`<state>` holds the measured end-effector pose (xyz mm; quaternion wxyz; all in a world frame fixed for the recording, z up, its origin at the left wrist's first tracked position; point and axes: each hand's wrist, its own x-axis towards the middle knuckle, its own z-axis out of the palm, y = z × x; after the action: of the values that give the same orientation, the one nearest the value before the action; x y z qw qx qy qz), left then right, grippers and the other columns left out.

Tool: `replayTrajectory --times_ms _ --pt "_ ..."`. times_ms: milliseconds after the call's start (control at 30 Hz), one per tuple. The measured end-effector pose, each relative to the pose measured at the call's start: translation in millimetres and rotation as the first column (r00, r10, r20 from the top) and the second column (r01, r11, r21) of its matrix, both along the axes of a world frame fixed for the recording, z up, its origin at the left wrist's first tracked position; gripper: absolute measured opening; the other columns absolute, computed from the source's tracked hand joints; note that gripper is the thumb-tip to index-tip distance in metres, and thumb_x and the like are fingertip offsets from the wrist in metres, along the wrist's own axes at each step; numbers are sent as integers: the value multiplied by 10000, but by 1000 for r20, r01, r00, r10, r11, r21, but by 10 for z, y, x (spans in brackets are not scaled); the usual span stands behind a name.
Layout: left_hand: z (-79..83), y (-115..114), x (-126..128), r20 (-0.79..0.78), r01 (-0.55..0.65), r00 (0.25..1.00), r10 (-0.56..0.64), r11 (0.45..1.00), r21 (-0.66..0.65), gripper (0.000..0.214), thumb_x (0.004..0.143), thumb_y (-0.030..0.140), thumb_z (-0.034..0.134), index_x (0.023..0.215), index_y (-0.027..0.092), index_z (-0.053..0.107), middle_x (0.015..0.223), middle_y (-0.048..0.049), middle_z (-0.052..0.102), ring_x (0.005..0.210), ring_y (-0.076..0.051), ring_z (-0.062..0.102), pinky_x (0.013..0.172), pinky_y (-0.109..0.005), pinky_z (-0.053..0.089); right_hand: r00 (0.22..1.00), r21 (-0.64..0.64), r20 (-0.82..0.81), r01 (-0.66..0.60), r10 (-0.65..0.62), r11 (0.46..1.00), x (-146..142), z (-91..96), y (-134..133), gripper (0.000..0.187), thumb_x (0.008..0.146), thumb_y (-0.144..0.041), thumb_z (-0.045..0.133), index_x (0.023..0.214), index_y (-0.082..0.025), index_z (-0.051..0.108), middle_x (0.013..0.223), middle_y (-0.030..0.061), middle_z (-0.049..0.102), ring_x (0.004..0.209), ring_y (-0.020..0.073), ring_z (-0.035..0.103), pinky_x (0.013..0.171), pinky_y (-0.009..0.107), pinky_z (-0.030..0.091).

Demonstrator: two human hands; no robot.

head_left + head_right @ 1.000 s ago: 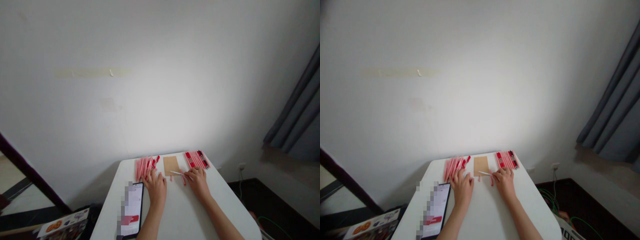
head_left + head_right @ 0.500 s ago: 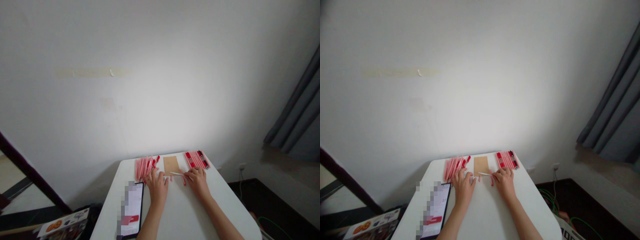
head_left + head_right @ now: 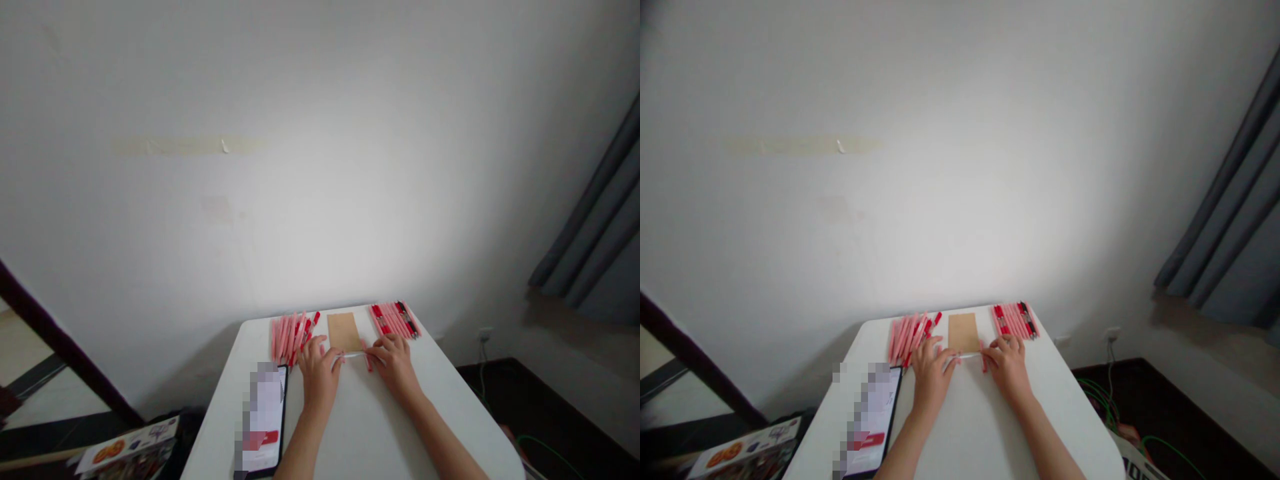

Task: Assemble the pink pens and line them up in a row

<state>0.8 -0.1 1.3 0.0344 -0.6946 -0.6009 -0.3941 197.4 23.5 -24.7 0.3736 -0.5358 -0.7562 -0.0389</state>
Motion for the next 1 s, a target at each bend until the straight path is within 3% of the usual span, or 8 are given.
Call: replayTrajectory --times_ms 467,700,1000 --pt "-92 59 0 -23 -30 999 32 996 86 83 792 227 588 758 222 664 1106 -54 572 1082 -234 491 979 -468 364 1000 42 11 14 -14 999 7 10 -5 175 854 -264 598 955 -345 715 909 26 655 974 221 496 930 410 320" --pt "-133 110 -51 19 -161 987 160 970 183 157 851 214 481 764 190 609 1083 -88 568 1077 -244 491 955 -466 376 996 43 33 81 -83 996 26 -16 3 247 863 -233 566 1040 -356 687 903 27 658 973 223 504 943 426 300" --pt "-125 81 -27 -20 -244 967 253 949 202 117 818 206 504 771 193 610 1087 -91 585 1094 -259 499 966 -511 347 994 27 9 105 -105 994 19 -13 4 250 862 -213 554 1008 -357 698 894 19 660 970 227 505 965 462 272"
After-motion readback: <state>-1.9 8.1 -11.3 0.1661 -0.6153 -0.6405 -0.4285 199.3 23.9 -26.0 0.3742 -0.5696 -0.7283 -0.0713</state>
